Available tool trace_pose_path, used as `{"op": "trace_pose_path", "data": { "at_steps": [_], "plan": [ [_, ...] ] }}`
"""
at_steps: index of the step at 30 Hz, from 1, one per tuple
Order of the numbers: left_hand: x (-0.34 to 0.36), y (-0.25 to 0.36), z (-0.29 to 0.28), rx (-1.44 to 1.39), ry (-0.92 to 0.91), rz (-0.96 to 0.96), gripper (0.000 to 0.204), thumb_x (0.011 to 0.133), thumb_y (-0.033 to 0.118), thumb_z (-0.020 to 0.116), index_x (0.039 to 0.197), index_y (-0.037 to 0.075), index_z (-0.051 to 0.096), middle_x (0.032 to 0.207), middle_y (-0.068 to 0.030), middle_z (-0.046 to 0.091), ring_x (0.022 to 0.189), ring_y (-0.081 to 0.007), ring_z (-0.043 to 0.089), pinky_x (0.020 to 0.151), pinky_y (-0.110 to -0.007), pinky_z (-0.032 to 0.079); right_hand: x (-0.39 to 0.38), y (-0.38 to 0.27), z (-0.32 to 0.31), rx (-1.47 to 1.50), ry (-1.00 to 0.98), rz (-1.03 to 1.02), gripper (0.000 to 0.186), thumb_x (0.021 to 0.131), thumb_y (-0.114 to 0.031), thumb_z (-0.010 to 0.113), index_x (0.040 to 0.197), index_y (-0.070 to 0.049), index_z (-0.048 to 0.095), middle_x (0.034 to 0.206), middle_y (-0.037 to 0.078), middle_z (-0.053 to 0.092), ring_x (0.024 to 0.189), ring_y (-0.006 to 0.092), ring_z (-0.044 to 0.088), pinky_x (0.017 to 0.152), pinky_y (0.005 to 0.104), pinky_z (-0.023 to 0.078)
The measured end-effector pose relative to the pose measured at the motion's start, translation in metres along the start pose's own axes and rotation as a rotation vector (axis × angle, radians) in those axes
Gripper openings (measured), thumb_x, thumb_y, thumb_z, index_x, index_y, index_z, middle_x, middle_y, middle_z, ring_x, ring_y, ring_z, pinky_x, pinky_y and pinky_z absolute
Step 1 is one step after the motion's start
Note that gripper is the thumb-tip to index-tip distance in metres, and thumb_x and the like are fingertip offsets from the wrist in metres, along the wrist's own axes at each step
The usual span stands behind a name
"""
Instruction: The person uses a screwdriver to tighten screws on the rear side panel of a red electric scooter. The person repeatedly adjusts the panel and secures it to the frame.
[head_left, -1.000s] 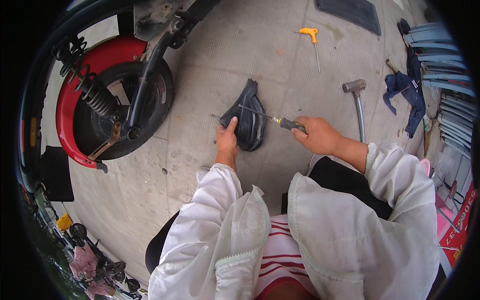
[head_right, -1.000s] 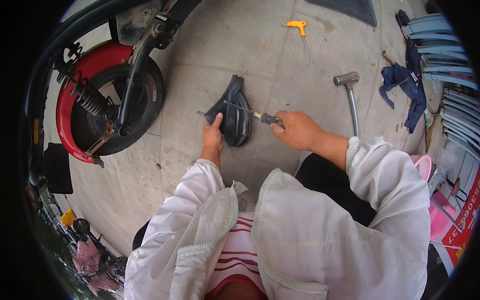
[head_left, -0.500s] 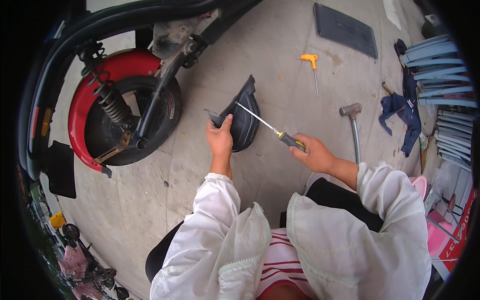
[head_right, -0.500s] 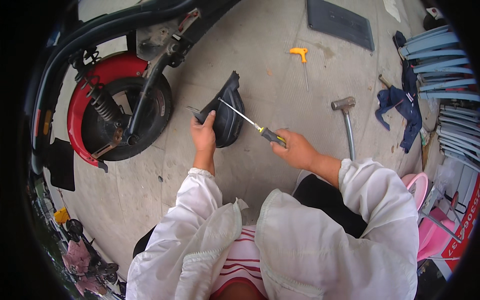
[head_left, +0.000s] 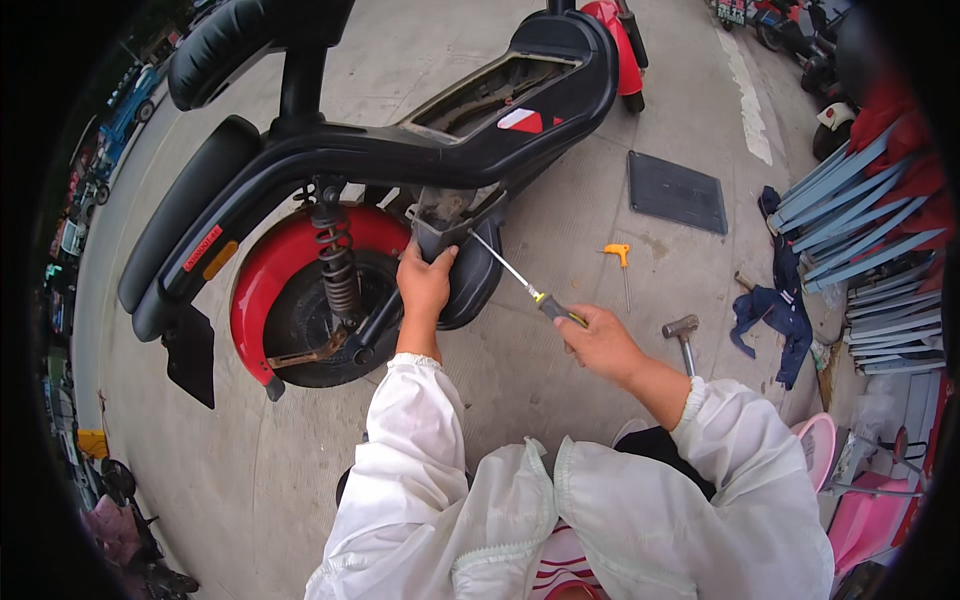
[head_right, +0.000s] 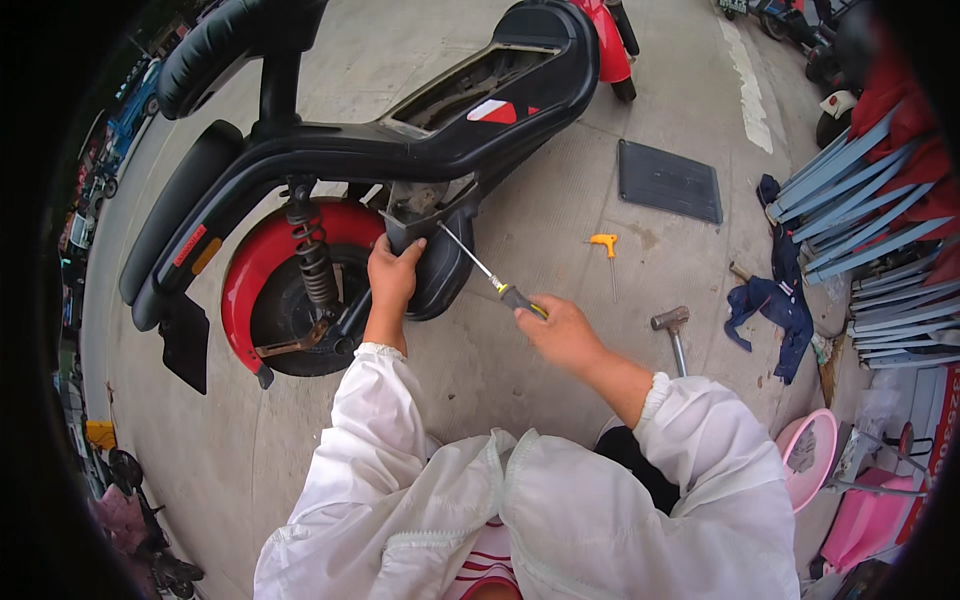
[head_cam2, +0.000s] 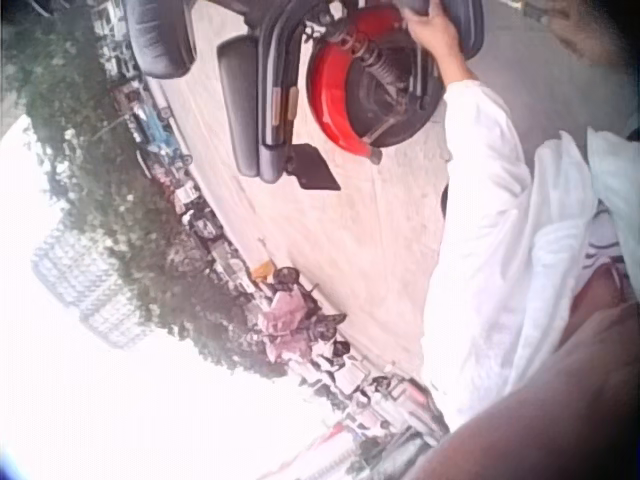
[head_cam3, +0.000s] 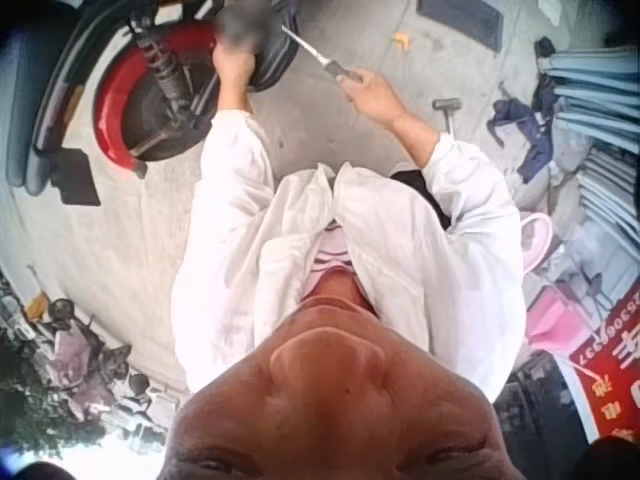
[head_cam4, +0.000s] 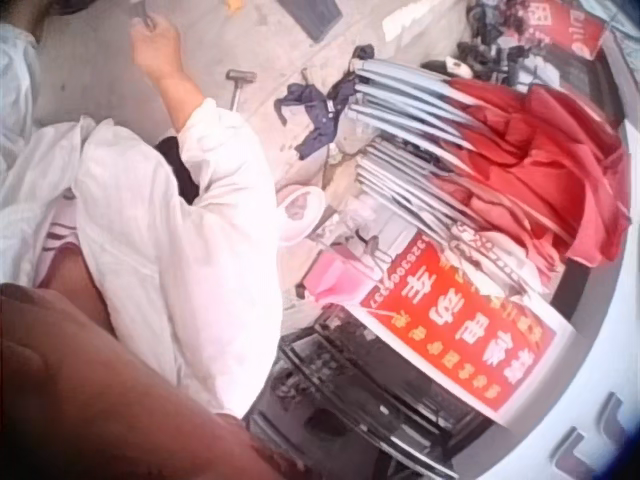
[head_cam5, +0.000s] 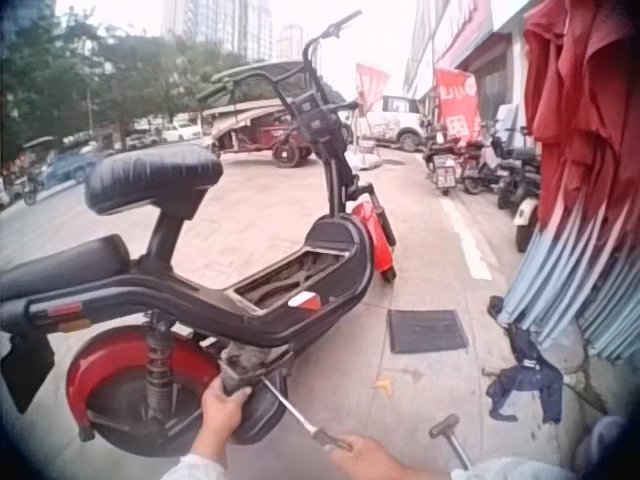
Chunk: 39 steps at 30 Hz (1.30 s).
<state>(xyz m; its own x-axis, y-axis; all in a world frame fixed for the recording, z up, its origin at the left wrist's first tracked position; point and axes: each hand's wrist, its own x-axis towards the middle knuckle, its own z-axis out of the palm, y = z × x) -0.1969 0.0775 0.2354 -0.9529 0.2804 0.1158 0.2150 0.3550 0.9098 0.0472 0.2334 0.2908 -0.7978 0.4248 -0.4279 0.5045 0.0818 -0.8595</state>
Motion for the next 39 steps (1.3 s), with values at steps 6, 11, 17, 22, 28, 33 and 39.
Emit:
{"op": "trace_pose_path", "data": {
  "at_steps": [6,11,17,22,28,33,39],
  "plan": [
    [0.007,-0.029,0.002,-0.106,0.025,-0.071,0.039,0.079,0.018,0.08,0.105,-0.007,0.065,0.097,-0.0197,0.072,0.09,-0.0268,0.068,0.084,-0.035,0.051,0.002,-0.012,0.032,0.084,0.076,0.017,0.036,0.095,-0.027,0.063,0.116,0.002,0.066,0.067,0.0,0.058,0.059,0.0082,0.052,0.055,0.0284,0.044],
    [0.016,-0.028,0.005,-0.07,0.02,-0.019,0.037,0.078,0.022,0.081,0.097,-0.006,0.065,0.094,-0.0226,0.071,0.089,-0.0321,0.07,0.081,-0.039,0.051,0.007,-0.005,0.046,0.218,0.108,0.063,0.034,0.095,-0.024,0.064,0.116,0.002,0.065,0.069,-0.001,0.056,0.06,0.0069,0.05,0.055,0.0274,0.042],
    [0.024,-0.024,0.014,-0.099,0.014,-0.006,0.038,0.079,0.022,0.081,0.1,-0.006,0.065,0.093,-0.0212,0.072,0.086,-0.0297,0.07,0.08,-0.038,0.052,0.003,-0.017,0.045,0.078,0.16,0.062,0.033,0.094,-0.027,0.063,0.113,0.0,0.066,0.067,0.003,0.055,0.059,0.0118,0.05,0.056,0.0313,0.043],
    [0.031,-0.03,-0.004,-0.218,-0.065,-0.074,0.027,0.087,0.012,0.077,0.107,-0.004,0.065,0.098,-0.0079,0.071,0.086,-0.0131,0.063,0.081,-0.027,0.05,0.005,-0.027,0.054,-0.012,0.139,-0.016,0.032,0.093,-0.029,0.062,0.106,0.0,0.065,0.068,0.015,0.058,0.061,0.029,0.057,0.062,0.0411,0.047],
    [0.028,-0.021,0.015,-0.291,-0.1,-0.046,0.028,0.089,0.01,0.076,0.109,-0.006,0.065,0.102,-0.0083,0.071,0.088,-0.0134,0.064,0.084,-0.027,0.05,0.0,-0.028,0.045,0.051,0.158,0.012,0.031,0.093,-0.03,0.062,0.093,0.0,0.06,0.072,0.02,0.063,0.071,0.0404,0.062,0.065,0.0488,0.048],
    [0.027,-0.017,0.014,-0.286,-0.079,-0.007,0.025,0.089,0.008,0.075,0.106,-0.006,0.065,0.102,-0.0081,0.07,0.087,-0.0126,0.063,0.082,-0.026,0.049,0.006,-0.015,0.051,0.058,0.218,-0.062,0.027,0.094,-0.027,0.063,0.093,0.0,0.06,0.063,0.015,0.058,0.057,0.0298,0.055,0.057,0.0418,0.044],
    [0.027,-0.01,0.014,-0.212,-0.074,0.026,0.024,0.089,0.007,0.075,0.106,-0.006,0.065,0.101,-0.0075,0.071,0.087,-0.0124,0.063,0.083,-0.025,0.049,0.008,-0.013,0.046,0.065,0.179,-0.038,0.028,0.092,-0.028,0.063,0.093,0.0,0.06,0.066,0.019,0.061,0.064,0.0383,0.061,0.061,0.0479,0.047]
  ]
}}
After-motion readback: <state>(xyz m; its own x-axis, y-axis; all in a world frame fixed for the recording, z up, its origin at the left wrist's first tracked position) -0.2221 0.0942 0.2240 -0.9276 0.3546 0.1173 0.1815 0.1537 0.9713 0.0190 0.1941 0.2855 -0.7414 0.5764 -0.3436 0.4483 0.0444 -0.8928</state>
